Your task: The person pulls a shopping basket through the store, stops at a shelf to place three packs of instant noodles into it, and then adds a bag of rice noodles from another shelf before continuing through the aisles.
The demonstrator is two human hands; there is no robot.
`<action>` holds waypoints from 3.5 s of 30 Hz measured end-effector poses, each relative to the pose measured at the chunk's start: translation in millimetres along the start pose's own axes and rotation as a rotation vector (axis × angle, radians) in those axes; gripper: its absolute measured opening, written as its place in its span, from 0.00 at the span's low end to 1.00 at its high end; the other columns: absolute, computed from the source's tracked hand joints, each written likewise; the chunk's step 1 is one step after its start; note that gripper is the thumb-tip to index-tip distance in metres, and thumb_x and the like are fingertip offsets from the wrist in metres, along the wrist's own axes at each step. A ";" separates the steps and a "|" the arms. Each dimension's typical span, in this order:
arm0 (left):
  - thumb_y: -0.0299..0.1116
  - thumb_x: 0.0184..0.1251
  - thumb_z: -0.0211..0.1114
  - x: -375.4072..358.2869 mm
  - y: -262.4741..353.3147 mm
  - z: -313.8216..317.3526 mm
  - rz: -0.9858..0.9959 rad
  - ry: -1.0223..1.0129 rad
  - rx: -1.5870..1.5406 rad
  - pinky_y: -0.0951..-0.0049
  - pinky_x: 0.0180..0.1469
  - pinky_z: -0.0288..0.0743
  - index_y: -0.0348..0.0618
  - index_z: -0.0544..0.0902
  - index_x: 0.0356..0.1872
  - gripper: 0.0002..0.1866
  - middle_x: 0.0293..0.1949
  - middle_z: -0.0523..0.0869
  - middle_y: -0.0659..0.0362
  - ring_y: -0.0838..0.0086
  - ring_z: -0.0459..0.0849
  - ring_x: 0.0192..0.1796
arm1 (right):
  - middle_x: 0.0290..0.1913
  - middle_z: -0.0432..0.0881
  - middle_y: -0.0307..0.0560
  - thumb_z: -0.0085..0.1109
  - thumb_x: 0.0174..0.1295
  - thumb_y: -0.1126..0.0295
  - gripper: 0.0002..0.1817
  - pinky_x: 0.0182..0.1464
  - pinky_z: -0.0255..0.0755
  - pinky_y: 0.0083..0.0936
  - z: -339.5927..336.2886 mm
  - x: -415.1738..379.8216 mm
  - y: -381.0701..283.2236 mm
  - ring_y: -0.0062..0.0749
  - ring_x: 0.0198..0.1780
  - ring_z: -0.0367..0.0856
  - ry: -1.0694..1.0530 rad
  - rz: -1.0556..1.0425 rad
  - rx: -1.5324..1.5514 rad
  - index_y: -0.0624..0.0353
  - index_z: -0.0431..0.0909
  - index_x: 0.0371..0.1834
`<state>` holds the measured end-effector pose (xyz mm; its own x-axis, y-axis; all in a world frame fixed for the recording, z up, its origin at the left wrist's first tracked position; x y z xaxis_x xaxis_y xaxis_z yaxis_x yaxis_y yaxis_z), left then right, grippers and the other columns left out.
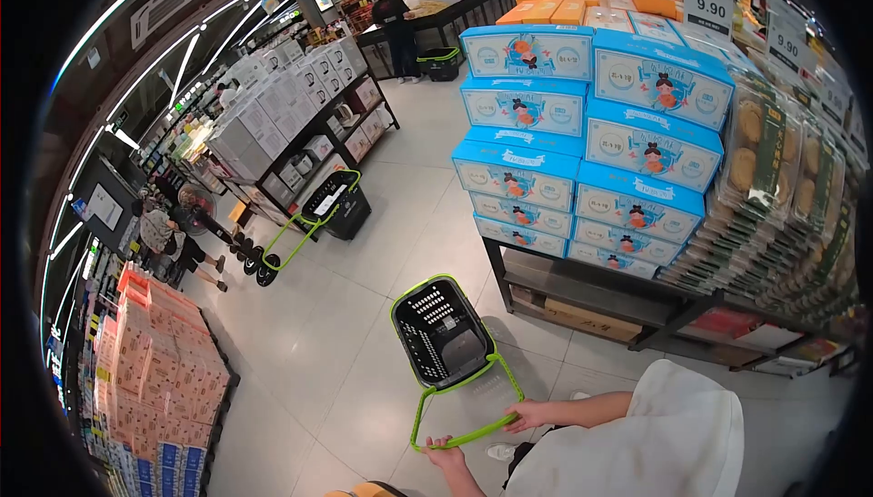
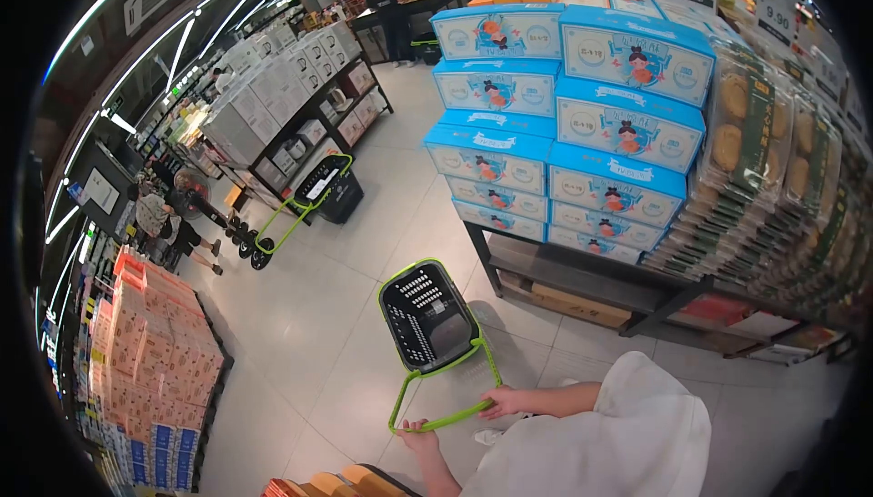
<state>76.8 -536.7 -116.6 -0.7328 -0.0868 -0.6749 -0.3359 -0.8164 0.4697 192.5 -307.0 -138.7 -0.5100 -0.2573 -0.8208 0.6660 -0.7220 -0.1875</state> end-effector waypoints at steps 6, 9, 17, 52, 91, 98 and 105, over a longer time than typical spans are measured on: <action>0.59 0.72 0.34 42.2 70.2 7.2 -0.054 0.015 0.019 0.80 0.19 0.59 0.48 0.65 0.37 0.24 0.17 0.58 0.67 0.80 0.56 0.16 | 0.43 0.79 0.57 0.53 0.61 0.63 0.21 0.49 0.77 0.42 36.5 60.4 28.7 0.46 0.41 0.82 0.202 -0.038 0.088 0.63 0.63 0.53; 0.59 0.71 0.35 60.5 91.2 3.9 -0.101 0.022 -0.010 0.82 0.16 0.55 0.48 0.64 0.33 0.24 0.14 0.56 0.68 0.81 0.53 0.14 | 0.41 0.79 0.56 0.51 0.62 0.63 0.23 0.48 0.76 0.43 53.1 73.1 26.8 0.47 0.42 0.81 0.250 -0.032 0.173 0.63 0.59 0.57; 0.61 0.71 0.33 118.0 143.6 17.4 -0.252 0.033 0.019 0.80 0.15 0.50 0.50 0.64 0.24 0.27 0.12 0.54 0.68 0.80 0.51 0.13 | 0.41 0.72 0.58 0.51 0.63 0.64 0.23 0.45 0.76 0.44 97.3 141.5 19.5 0.47 0.38 0.77 0.354 0.061 0.355 0.60 0.58 0.57; 0.53 0.67 0.40 505.5 64.6 469.5 -0.568 -0.101 0.390 0.80 0.15 0.54 0.49 0.59 0.26 0.19 0.14 0.55 0.66 0.78 0.52 0.14 | 0.37 0.73 0.50 0.49 0.62 0.72 0.09 0.51 0.73 0.44 213.1 264.0 -389.7 0.43 0.43 0.76 0.318 -0.480 0.862 0.64 0.66 0.43; 0.56 0.73 0.25 619.2 -287.0 888.1 -0.970 -0.790 1.634 0.50 0.60 0.69 0.33 0.60 0.60 0.34 0.57 0.72 0.40 0.53 0.74 0.59 | 0.46 0.75 0.56 0.48 0.59 0.65 0.15 0.59 0.67 0.43 41.3 258.5 -841.6 0.45 0.51 0.75 0.625 -0.889 1.413 0.61 0.67 0.46; 0.35 0.66 0.55 679.6 -344.0 1009.6 -0.341 -0.706 1.669 0.68 0.46 0.72 0.37 0.67 0.47 0.15 0.38 0.75 0.57 0.72 0.76 0.39 | 0.45 0.74 0.54 0.49 0.60 0.65 0.15 0.59 0.67 0.43 -22.5 228.8 -917.5 0.46 0.50 0.76 0.546 -0.976 1.409 0.60 0.66 0.46; 0.26 0.69 0.50 631.0 -449.7 1123.1 -0.007 -1.340 1.436 0.75 0.34 0.71 0.37 0.73 0.39 0.04 0.30 0.75 0.60 0.78 0.74 0.27 | 0.44 0.73 0.52 0.51 0.61 0.66 0.16 0.53 0.74 0.46 -56.7 217.2 -1007.9 0.45 0.45 0.79 0.641 -0.901 1.229 0.60 0.64 0.50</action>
<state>-899.2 416.8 -114.6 -0.3991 0.8926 -0.2095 0.0142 0.2344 0.9720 -558.6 401.3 -158.5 0.0324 0.5638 -0.8252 -0.6614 -0.6069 -0.4406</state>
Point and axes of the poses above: each hand's wrist, its own x-axis towards the middle knuckle, its own z-axis out of the palm, y = z × x, the point moved 3 cm from there along x, towards the middle knuckle
